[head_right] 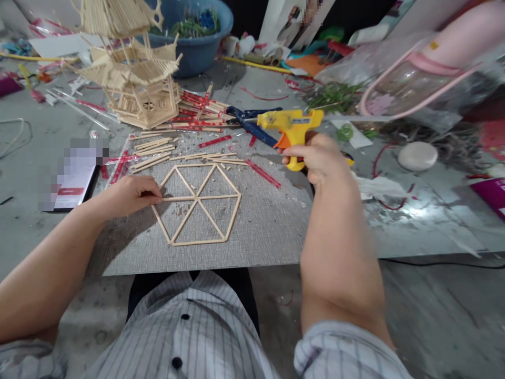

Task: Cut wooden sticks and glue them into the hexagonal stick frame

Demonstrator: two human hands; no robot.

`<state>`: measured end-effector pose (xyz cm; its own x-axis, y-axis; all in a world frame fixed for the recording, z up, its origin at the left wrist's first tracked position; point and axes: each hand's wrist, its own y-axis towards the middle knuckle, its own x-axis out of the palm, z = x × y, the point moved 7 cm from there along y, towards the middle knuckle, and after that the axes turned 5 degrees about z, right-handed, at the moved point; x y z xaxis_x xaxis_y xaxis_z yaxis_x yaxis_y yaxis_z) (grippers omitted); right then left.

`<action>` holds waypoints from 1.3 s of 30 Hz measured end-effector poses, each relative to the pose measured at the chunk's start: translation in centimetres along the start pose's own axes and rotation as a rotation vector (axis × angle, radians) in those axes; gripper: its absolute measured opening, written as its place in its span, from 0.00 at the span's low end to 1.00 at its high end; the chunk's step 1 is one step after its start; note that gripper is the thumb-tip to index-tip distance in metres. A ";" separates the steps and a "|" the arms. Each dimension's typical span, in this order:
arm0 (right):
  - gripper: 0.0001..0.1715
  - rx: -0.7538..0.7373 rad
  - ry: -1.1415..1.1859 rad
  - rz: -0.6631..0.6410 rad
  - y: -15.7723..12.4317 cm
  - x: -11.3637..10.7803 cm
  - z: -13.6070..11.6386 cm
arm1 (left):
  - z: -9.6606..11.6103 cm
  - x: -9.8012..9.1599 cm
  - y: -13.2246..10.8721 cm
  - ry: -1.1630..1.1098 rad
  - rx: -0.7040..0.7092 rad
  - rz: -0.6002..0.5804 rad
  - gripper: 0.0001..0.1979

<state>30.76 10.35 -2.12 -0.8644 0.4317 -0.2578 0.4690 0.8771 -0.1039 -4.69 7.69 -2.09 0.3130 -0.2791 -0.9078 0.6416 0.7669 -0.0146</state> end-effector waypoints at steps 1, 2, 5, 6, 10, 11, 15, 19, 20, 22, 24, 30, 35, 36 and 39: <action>0.11 0.002 0.009 -0.012 -0.1 0.1 -0.1 | 0.0 0.0 0.0 0.001 0.001 -0.001 0.10; 0.10 0.000 0.021 -0.022 -0.1 0.2 -0.1 | 0.0 0.0 0.0 0.002 0.000 -0.001 0.10; 0.08 0.001 0.073 -0.053 -0.6 0.7 -0.4 | 0.0 0.0 0.0 0.000 -0.004 -0.001 0.10; 0.09 0.013 0.097 -0.057 -0.8 0.8 -0.5 | 0.0 0.0 0.0 -0.001 -0.005 0.001 0.10; 0.12 0.056 0.168 -0.090 -1.8 1.6 -0.6 | 0.0 0.1 -0.2 0.015 -0.003 0.008 0.10; 0.12 0.048 0.177 -0.119 -1.9 1.8 -0.7 | 0.1 0.1 -0.2 0.023 -0.001 0.007 0.10; 0.10 -0.002 0.166 -0.180 -2.0 2.2 -0.8 | 0.4 0.0 -0.2 0.062 0.017 0.021 0.09; 0.10 -0.029 0.163 -0.165 -1.6 2.0 -0.7 | 0.1 -0.9 -0.2 -0.022 0.012 0.151 0.09; 0.10 -0.032 0.178 -0.175 -1.6 2.1 -0.8 | 0.0 -1.2 -0.2 -0.050 0.009 0.200 0.10; 0.12 -0.032 0.201 -0.210 -1.8 2.3 -0.9 | -0.2 -1.7 -0.2 -0.077 -0.008 0.286 0.10; 0.13 -0.044 0.206 -0.246 -2.0 2.5 -1.1 | -0.3 -2.0 0.1 -0.043 -0.047 0.321 0.10; 0.12 -0.104 0.211 -0.238 -1.9 2.5 -1.1 | 0.7 -1.9 3.6 0.210 -0.204 0.229 0.12; 0.13 -0.125 0.228 -0.264 -1.5 3.2 -0.9 | 1.3 -1.4 7.9 0.342 -0.226 0.222 0.15; 0.13 -0.128 0.226 -0.238 -1.2 3.2 -0.8 | 1.1 -1.5 8.3 0.345 -0.252 0.227 0.16; 0.15 -0.206 0.118 -0.015 -0.2 2.4 -0.4 | -0.1 -2.5 7.9 0.337 -0.327 0.280 0.18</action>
<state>28.53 11.26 -2.33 -0.8919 0.4292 -0.1422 0.4195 0.9029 0.0942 -0.49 14.54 0.00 0.1644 0.1206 -0.9790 0.2978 0.9401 0.1658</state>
